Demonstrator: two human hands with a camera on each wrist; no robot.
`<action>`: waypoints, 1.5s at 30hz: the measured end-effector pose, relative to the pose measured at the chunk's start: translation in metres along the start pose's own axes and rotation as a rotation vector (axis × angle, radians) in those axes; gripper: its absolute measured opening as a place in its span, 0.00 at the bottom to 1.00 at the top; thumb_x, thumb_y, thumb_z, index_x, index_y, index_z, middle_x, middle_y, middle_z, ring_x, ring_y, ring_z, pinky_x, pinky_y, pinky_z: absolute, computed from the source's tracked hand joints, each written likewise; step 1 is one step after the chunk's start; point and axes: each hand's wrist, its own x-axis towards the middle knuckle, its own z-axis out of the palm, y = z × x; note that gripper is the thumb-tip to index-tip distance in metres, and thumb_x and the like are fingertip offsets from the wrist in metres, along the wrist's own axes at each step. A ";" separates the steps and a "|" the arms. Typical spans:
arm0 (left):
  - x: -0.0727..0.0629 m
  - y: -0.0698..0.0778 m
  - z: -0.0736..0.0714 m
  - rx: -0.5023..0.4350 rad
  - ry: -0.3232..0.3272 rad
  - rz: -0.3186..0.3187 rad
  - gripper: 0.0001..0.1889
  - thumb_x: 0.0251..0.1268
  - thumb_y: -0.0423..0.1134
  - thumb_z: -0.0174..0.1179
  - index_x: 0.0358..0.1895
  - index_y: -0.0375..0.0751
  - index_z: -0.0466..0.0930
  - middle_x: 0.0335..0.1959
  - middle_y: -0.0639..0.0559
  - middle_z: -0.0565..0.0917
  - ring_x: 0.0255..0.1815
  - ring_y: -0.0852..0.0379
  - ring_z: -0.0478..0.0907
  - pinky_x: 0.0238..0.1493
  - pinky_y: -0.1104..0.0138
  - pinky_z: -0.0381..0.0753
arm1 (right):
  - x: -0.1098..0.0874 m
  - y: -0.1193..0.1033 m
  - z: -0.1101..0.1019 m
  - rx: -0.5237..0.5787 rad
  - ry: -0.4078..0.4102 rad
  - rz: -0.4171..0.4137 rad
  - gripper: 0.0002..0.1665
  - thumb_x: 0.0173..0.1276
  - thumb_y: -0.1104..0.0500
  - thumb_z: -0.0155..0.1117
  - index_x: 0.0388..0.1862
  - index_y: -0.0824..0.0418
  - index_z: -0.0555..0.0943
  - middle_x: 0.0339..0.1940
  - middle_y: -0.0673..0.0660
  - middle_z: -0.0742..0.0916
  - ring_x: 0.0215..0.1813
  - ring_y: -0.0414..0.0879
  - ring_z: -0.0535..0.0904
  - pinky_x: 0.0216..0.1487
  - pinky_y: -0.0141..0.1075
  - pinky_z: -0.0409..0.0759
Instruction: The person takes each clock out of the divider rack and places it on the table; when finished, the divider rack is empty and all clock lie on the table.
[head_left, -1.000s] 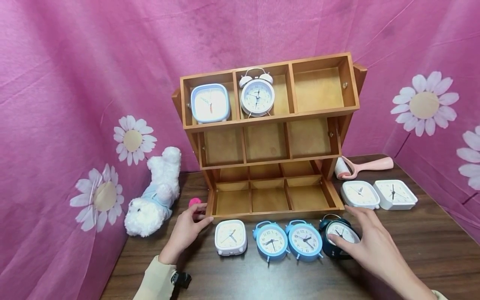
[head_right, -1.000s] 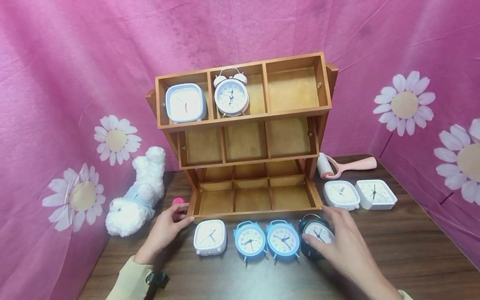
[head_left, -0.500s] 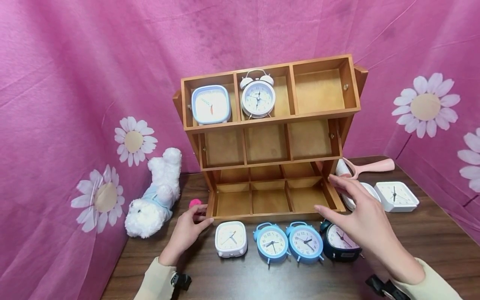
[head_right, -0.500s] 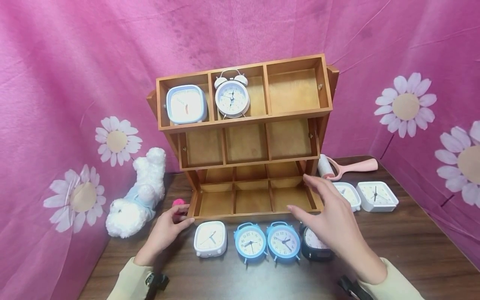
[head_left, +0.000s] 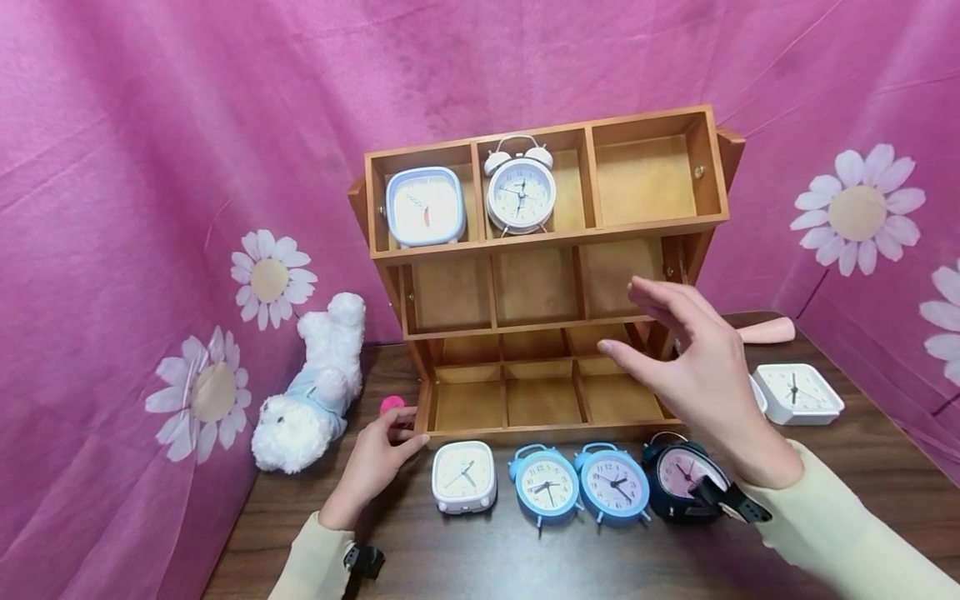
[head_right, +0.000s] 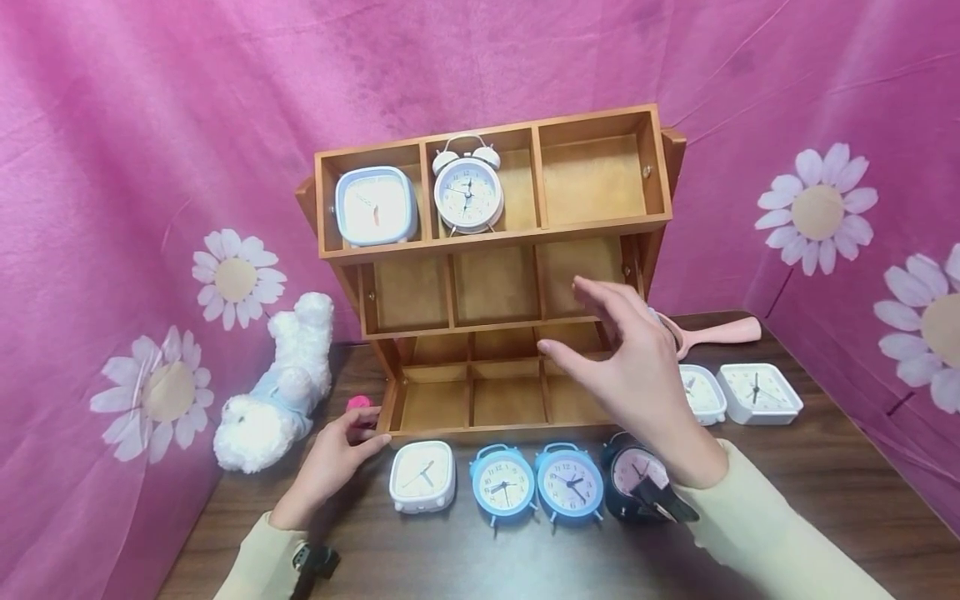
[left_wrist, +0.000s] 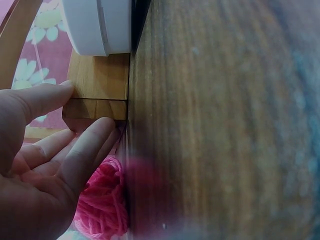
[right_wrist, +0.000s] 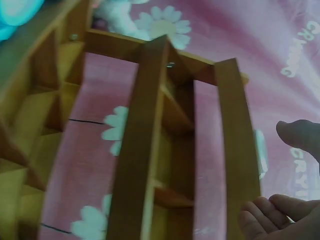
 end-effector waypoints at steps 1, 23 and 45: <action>0.000 0.000 0.000 0.001 0.000 0.004 0.24 0.72 0.38 0.79 0.66 0.36 0.86 0.55 0.40 0.93 0.51 0.48 0.94 0.45 0.70 0.87 | 0.005 -0.004 0.000 0.010 0.009 -0.012 0.46 0.60 0.63 0.91 0.78 0.51 0.83 0.69 0.53 0.88 0.67 0.23 0.81 0.69 0.14 0.73; 0.001 0.000 0.001 -0.005 0.005 0.007 0.22 0.71 0.35 0.78 0.65 0.36 0.87 0.53 0.40 0.94 0.50 0.48 0.95 0.47 0.70 0.87 | 0.080 -0.034 0.019 -0.040 0.119 -0.161 0.44 0.59 0.55 0.92 0.75 0.57 0.85 0.70 0.56 0.89 0.70 0.50 0.84 0.74 0.32 0.73; 0.000 0.000 0.001 -0.010 -0.006 -0.002 0.23 0.72 0.36 0.78 0.66 0.35 0.86 0.56 0.39 0.93 0.50 0.48 0.95 0.46 0.68 0.89 | 0.126 -0.049 0.061 -0.029 0.118 -0.258 0.49 0.56 0.58 0.92 0.75 0.71 0.80 0.67 0.70 0.81 0.71 0.59 0.79 0.79 0.50 0.73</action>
